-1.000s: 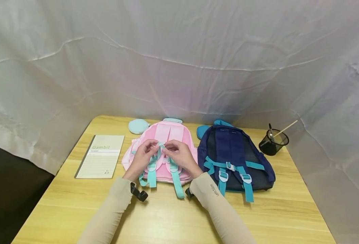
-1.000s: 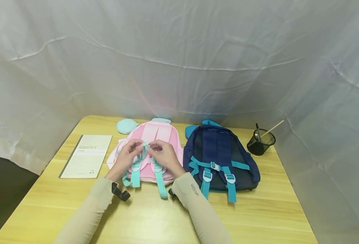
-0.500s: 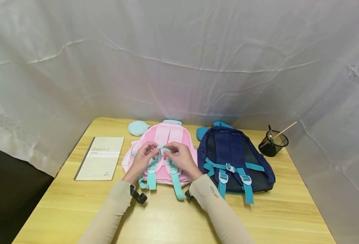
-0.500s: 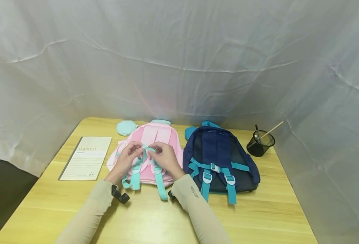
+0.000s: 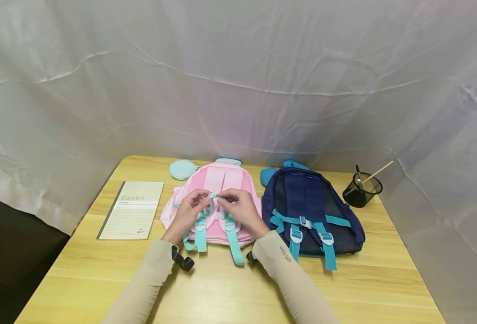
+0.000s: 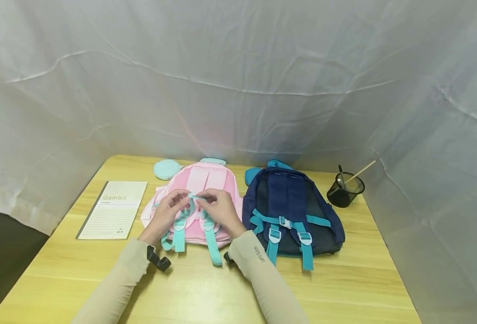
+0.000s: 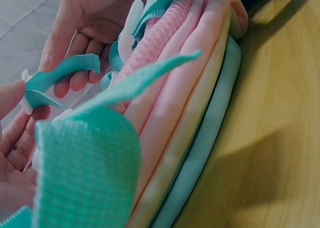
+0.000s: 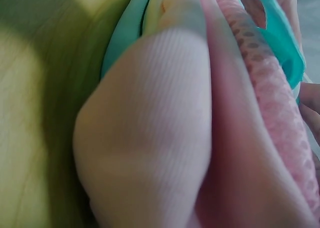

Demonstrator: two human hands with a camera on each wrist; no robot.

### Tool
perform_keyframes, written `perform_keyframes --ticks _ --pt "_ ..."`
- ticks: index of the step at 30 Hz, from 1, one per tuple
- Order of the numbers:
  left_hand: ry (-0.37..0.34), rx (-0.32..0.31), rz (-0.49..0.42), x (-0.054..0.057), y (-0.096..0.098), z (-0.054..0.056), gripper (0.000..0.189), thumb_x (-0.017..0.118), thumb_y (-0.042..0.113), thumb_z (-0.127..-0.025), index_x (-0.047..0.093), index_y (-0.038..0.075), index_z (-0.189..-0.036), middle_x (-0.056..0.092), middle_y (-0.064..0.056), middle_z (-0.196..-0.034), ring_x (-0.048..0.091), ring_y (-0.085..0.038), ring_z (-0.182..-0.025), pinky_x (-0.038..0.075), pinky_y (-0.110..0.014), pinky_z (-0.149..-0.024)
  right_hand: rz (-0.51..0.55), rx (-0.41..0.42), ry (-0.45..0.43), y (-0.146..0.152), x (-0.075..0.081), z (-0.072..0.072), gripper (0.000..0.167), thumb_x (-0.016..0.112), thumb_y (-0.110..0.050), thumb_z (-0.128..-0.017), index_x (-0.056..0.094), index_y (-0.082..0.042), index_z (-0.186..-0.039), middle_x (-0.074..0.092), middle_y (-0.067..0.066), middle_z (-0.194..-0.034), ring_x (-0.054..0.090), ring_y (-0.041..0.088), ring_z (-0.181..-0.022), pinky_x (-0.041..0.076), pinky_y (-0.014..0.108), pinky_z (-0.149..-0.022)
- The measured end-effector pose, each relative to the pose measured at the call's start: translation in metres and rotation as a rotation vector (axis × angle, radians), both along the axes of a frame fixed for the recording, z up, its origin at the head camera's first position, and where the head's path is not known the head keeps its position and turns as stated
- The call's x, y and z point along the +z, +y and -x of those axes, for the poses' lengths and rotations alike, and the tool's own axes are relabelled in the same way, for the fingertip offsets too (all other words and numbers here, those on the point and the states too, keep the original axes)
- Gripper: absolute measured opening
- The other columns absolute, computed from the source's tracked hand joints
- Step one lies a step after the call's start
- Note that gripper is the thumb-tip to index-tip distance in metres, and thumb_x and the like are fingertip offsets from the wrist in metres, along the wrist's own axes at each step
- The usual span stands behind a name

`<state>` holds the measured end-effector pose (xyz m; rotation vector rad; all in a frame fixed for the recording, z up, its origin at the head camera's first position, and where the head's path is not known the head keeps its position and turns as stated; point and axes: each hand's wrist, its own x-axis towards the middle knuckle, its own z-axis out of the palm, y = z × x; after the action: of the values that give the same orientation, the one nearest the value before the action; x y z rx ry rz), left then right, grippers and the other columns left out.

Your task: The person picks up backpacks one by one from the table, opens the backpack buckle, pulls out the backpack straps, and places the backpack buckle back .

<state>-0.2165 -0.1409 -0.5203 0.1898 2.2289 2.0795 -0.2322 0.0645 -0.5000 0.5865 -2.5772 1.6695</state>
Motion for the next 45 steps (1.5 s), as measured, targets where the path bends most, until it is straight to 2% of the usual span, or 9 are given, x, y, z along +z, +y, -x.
perform_keyframes --ticks 6,8,12,15,20,24,30,34,45 --pt "0.017 -0.017 -0.015 0.018 0.002 -0.011 0.032 0.061 0.016 -0.106 0.061 -0.002 -0.132 0.067 -0.023 -0.109 0.066 -0.016 -0.094 0.052 -0.033 -0.084 -0.007 -0.001 0.010 0.000 -0.002 0.002 0.012 0.075 -0.017 -0.097 0.081 -0.015 -0.107 0.079 0.000 -0.103 0.071 0.014 -0.090 0.055 0.027 -0.077" --pt "0.020 -0.019 -0.015 0.019 0.002 -0.012 0.032 0.060 0.016 -0.106 0.060 -0.002 -0.133 0.067 -0.024 -0.109 0.065 -0.015 -0.093 0.052 -0.032 -0.083 -0.003 0.003 0.012 0.000 -0.002 0.002 0.012 0.075 -0.016 -0.097 0.081 -0.014 -0.107 0.079 0.000 -0.103 0.071 0.014 -0.091 0.056 0.028 -0.078" --pt "0.018 -0.009 0.010 0.018 0.002 -0.012 0.032 0.061 0.016 -0.106 0.061 -0.001 -0.133 0.069 -0.017 -0.103 0.064 -0.015 -0.091 0.051 -0.031 -0.080 0.007 0.012 0.012 -0.002 -0.001 0.003 0.012 0.075 -0.015 -0.096 0.082 -0.013 -0.106 0.079 0.002 -0.102 0.072 0.015 -0.092 0.056 0.028 -0.079" --pt "0.016 -0.012 0.021 0.015 0.002 -0.010 0.031 0.061 0.015 -0.105 0.062 0.000 -0.132 0.069 -0.016 -0.101 0.064 -0.016 -0.091 0.050 -0.030 -0.079 0.008 0.015 0.015 -0.004 0.000 0.003 0.013 0.076 -0.015 -0.096 0.081 -0.011 -0.106 0.079 0.003 -0.102 0.072 0.015 -0.092 0.056 0.028 -0.080" --pt "0.012 -0.019 0.030 -0.003 0.000 -0.001 0.030 0.061 0.015 -0.106 0.061 0.001 -0.133 0.068 -0.024 -0.106 0.064 -0.012 -0.090 0.050 -0.029 -0.079 0.003 0.013 0.023 -0.007 0.000 0.003 0.013 0.077 -0.014 -0.095 0.081 -0.009 -0.106 0.080 0.004 -0.101 0.072 0.016 -0.092 0.057 0.028 -0.082" --pt "0.007 -0.009 0.024 -0.010 0.000 0.002 0.030 0.061 0.017 -0.106 0.062 0.003 -0.133 0.068 -0.021 -0.105 0.064 -0.010 -0.089 0.049 -0.027 -0.077 0.000 0.011 0.011 -0.008 -0.002 0.003 0.013 0.077 -0.014 -0.095 0.080 -0.009 -0.107 0.079 0.005 -0.101 0.072 0.016 -0.092 0.057 0.029 -0.084" --pt "0.020 -0.002 -0.002 -0.012 -0.001 0.001 0.032 0.063 0.023 -0.105 0.063 0.005 -0.131 0.069 -0.017 -0.104 0.064 -0.011 -0.090 0.048 -0.024 -0.075 -0.013 -0.003 -0.014 -0.006 -0.003 0.002 0.018 0.079 -0.016 -0.093 0.078 -0.009 -0.110 0.078 0.005 -0.107 0.071 0.017 -0.096 0.058 0.033 -0.090" --pt "0.032 -0.003 -0.006 -0.012 -0.001 0.001 0.033 0.064 0.025 -0.104 0.063 0.005 -0.130 0.068 -0.021 -0.105 0.065 -0.012 -0.090 0.049 -0.024 -0.075 -0.024 -0.015 -0.012 -0.004 -0.003 0.001 0.018 0.079 -0.017 -0.093 0.079 -0.010 -0.110 0.079 0.004 -0.106 0.072 0.017 -0.095 0.058 0.033 -0.089" --pt "0.038 -0.024 0.010 -0.013 -0.001 0.001 0.033 0.065 0.028 -0.104 0.064 0.008 -0.130 0.069 -0.018 -0.104 0.063 -0.014 -0.090 0.049 -0.023 -0.075 -0.045 -0.005 0.005 -0.008 -0.001 0.002 0.014 0.078 -0.014 -0.094 0.079 -0.008 -0.107 0.079 0.005 -0.102 0.072 0.019 -0.095 0.058 0.035 -0.088"
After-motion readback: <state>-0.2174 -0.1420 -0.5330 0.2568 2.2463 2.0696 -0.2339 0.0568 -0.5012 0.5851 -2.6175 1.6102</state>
